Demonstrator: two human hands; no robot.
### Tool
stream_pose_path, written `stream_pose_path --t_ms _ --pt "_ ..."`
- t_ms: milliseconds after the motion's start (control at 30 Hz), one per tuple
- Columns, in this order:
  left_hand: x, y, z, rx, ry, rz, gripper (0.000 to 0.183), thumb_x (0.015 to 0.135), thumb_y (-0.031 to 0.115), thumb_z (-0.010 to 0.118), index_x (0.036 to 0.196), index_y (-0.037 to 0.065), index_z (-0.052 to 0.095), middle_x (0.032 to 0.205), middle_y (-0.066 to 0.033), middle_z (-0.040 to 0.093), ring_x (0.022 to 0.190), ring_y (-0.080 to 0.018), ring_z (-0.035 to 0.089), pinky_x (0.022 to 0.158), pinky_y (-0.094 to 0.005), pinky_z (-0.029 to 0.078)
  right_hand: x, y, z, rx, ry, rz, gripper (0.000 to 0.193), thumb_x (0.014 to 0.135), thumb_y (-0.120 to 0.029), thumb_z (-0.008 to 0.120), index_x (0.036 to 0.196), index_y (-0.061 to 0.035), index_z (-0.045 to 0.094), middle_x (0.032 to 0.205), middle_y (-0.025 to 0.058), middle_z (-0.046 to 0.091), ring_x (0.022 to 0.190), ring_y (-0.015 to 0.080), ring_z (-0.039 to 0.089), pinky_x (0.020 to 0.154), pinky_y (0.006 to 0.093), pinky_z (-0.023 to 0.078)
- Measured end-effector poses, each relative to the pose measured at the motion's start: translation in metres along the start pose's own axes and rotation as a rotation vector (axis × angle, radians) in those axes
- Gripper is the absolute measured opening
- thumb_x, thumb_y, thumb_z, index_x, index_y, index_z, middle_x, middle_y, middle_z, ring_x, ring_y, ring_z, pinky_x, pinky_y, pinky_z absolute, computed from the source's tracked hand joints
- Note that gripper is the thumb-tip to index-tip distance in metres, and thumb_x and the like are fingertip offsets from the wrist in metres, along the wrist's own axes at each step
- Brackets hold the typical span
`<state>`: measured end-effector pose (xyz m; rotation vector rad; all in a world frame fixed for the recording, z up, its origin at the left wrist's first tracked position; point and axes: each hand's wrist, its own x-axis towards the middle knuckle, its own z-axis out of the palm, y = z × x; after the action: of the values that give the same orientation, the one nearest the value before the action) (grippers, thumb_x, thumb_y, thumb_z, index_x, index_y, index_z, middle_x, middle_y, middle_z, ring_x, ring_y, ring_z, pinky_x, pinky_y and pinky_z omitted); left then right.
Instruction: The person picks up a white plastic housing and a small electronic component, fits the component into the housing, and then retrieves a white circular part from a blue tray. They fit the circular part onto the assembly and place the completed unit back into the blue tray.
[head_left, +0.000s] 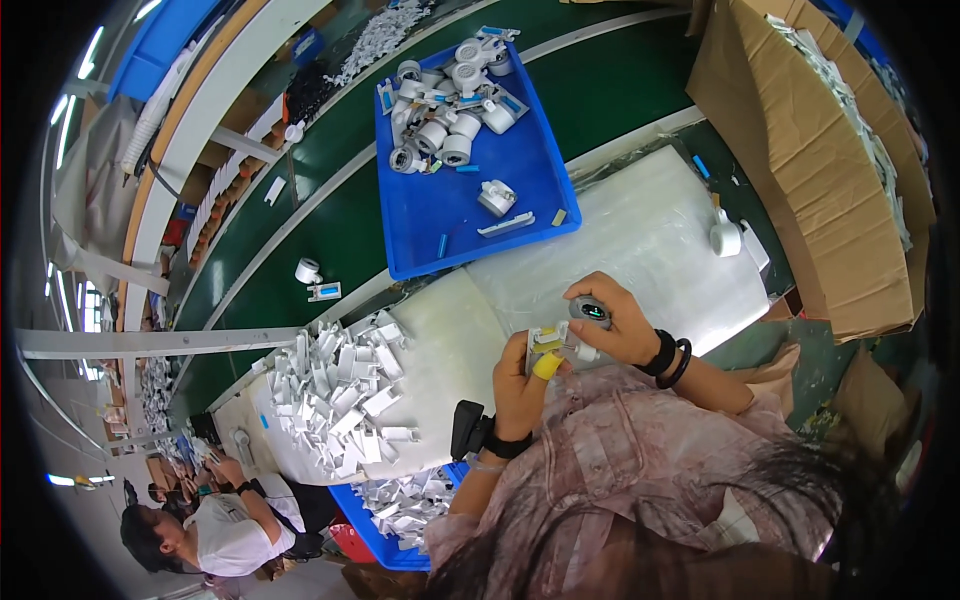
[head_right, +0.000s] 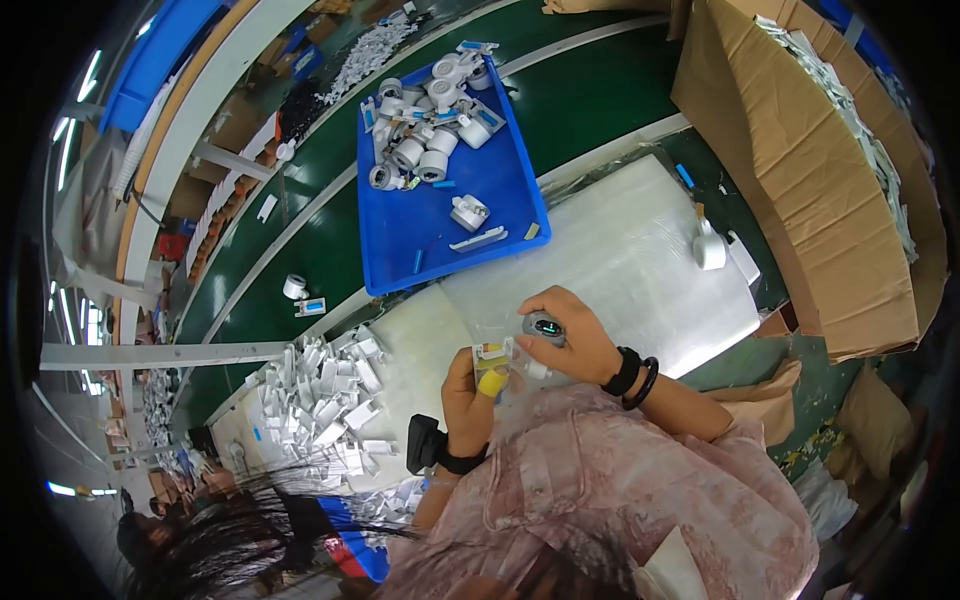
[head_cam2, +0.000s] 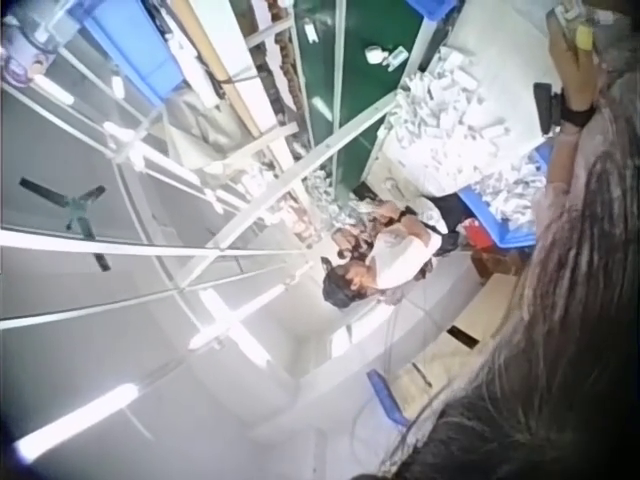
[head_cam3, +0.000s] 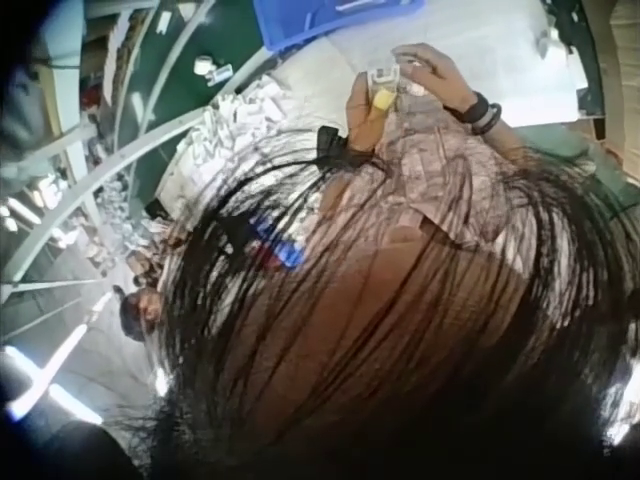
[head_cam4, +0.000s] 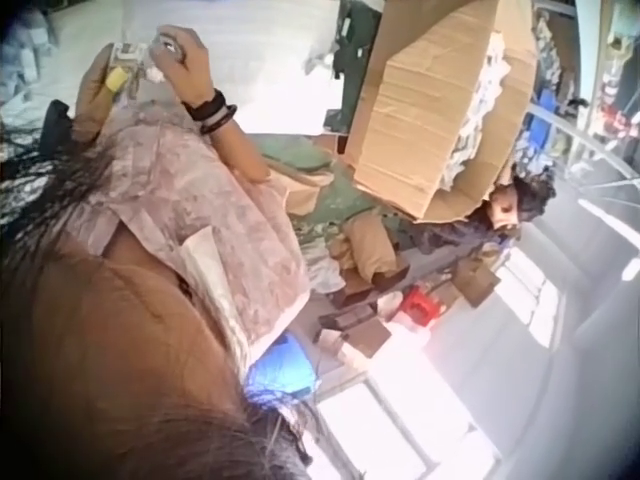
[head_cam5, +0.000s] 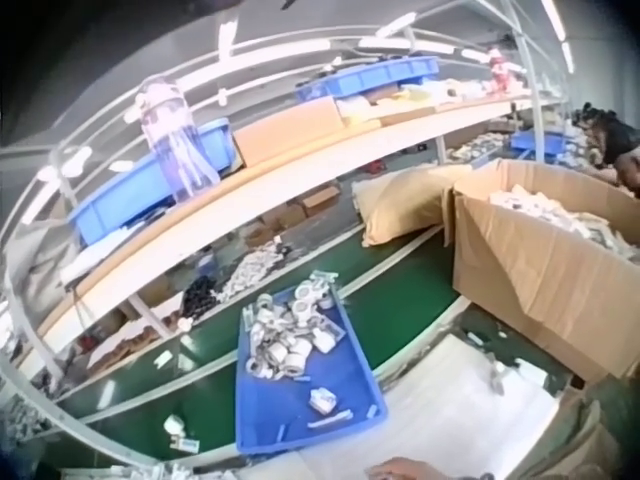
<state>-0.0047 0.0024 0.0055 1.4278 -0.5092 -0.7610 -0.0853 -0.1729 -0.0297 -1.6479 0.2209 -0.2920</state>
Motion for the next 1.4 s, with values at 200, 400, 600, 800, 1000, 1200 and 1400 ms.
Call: stream_pose_path --t_ms 200,400,600,800,1000,1200,1400 --pt "-0.006 -0.016 -0.008 -0.014 0.066 -0.063 0.022 0.091 0.003 0.058 0.112 -0.003 0.052 0.097 -0.0080 0.065 0.088 -0.0145 0.065 0.076 -0.0255 0.051 -0.003 -0.009 0.001 -0.431 0.239 -0.263 0.030 0.078 -0.016 0.068 0.103 -0.0036 0.058 0.099 0.0145 0.055 0.082 0.0301 0.059 0.071 0.0339 0.049" --pt "-0.003 -0.011 -0.003 -0.024 0.060 -0.101 0.022 0.090 0.004 0.060 0.110 -0.002 0.054 0.098 -0.0070 0.064 0.089 -0.0127 0.064 0.078 -0.0246 0.050 -0.006 -0.005 0.002 -0.469 0.220 -0.355 0.025 0.078 -0.016 0.069 0.099 -0.0047 0.061 0.096 0.0130 0.055 0.078 0.0281 0.060 0.067 0.0338 0.050" --pt "-0.002 -0.019 -0.006 0.010 0.050 -0.065 0.021 0.086 -0.002 0.063 0.106 -0.001 0.057 0.101 -0.0063 0.064 0.087 -0.0116 0.061 0.075 -0.0243 0.050 -0.008 -0.006 0.000 -0.463 0.219 -0.355 0.021 0.078 -0.014 0.070 0.095 -0.0042 0.063 0.095 0.0126 0.053 0.079 0.0259 0.059 0.069 0.0314 0.049" --pt "-0.001 -0.009 -0.003 -0.011 0.006 -0.058 0.023 0.086 -0.001 0.064 0.108 -0.001 0.059 0.110 -0.0068 0.065 0.094 -0.0109 0.059 0.080 -0.0243 0.048 -0.010 0.002 0.002 -0.369 0.207 -0.304 0.018 0.077 -0.008 0.070 0.094 -0.0032 0.064 0.097 0.0123 0.054 0.081 0.0242 0.059 0.071 0.0310 0.048" --pt "0.001 -0.011 -0.006 -0.006 -0.003 -0.090 0.022 0.087 0.000 0.063 0.109 -0.001 0.058 0.113 -0.0079 0.064 0.096 -0.0109 0.059 0.081 -0.0245 0.048 -0.009 0.002 0.002 -0.342 0.218 -0.345 0.019 0.077 -0.007 0.070 0.094 -0.0028 0.064 0.098 0.0125 0.054 0.083 0.0239 0.059 0.072 0.0313 0.048" --pt "0.003 -0.017 -0.011 -0.010 -0.028 -0.067 0.022 0.088 0.001 0.062 0.110 -0.001 0.057 0.116 -0.0090 0.064 0.097 -0.0112 0.059 0.082 -0.0250 0.048 -0.007 0.003 0.004 -0.325 0.220 -0.340 0.019 0.077 -0.006 0.070 0.095 -0.0022 0.063 0.098 0.0125 0.054 0.083 0.0232 0.058 0.072 0.0308 0.048" --pt "0.007 -0.023 -0.017 -0.039 -0.018 -0.125 0.021 0.088 0.001 0.063 0.108 -0.001 0.058 0.113 -0.0094 0.065 0.095 -0.0121 0.061 0.082 -0.0258 0.049 -0.004 0.005 0.004 -0.315 0.216 -0.319 0.020 0.078 -0.006 0.069 0.096 -0.0022 0.064 0.099 0.0122 0.053 0.083 0.0232 0.058 0.073 0.0307 0.048"
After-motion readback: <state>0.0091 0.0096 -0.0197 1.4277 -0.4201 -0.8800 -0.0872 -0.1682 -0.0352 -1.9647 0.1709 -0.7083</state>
